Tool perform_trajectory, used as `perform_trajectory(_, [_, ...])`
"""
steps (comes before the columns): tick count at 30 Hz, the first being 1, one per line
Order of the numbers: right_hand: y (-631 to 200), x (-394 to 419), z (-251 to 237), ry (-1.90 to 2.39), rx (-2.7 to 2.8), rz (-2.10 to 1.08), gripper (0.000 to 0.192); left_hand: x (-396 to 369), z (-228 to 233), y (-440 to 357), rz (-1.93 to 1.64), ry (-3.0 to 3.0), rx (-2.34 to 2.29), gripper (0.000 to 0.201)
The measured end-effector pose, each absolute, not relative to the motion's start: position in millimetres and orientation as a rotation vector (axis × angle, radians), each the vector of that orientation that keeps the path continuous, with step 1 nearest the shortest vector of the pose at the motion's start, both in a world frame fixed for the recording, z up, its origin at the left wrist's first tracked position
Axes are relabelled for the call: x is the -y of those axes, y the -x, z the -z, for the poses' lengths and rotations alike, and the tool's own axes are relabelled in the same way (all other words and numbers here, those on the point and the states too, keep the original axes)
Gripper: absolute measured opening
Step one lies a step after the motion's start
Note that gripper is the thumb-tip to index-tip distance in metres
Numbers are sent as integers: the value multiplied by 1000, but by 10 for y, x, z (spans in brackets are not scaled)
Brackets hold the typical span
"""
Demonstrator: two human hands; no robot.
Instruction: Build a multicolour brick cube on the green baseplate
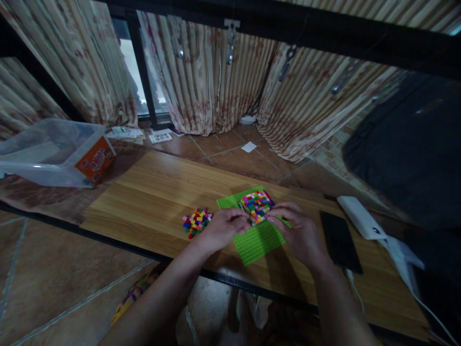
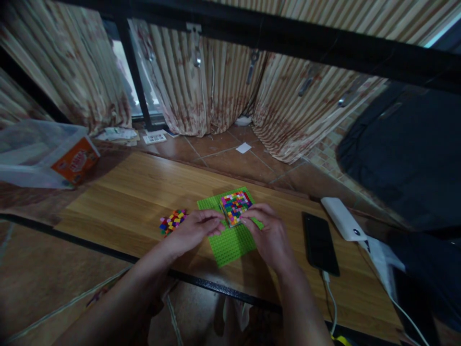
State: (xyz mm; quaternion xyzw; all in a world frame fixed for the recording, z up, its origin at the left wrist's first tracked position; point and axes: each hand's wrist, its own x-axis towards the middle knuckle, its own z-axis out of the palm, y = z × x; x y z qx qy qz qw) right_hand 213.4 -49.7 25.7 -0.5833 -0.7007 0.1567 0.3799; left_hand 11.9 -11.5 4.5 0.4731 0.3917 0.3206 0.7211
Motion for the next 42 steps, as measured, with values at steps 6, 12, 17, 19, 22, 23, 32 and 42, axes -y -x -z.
perform_trajectory(6, [-2067, 480, -166, 1480, 1875, -445, 11, 122, 18, -123, -688, -1096, -827, 12])
perform_trajectory(12, [-2033, 461, -143, 1558, 1807, -413, 11, 150, 11, -128, -659, -1163, -828, 15])
perform_trajectory(17, [-2029, 462, -133, 1576, 1731, -427, 9, 156, -7, -136, -627, -1192, -834, 16])
perform_trajectory(19, [-2027, 465, -133, 1589, 1712, -431, 9, 157, 6, -139, -631, -1193, -835, 16])
perform_trajectory(22, [-2024, 468, -139, 1605, 1699, -445, 10, 162, 25, -142, -636, -1201, -829, 18])
perform_trajectory(23, [-2023, 469, -141, 1608, 1699, -447, 11, 165, 27, -143, -634, -1206, -825, 19])
perform_trajectory(32, [-2049, 479, -179, 1607, 1679, -444, 12, 188, -30, -161, -629, -1187, -797, 16])
perform_trajectory(42, [-1974, 458, -136, 1689, 1633, -363, 22, 158, -16, -123, -625, -1194, -825, 15])
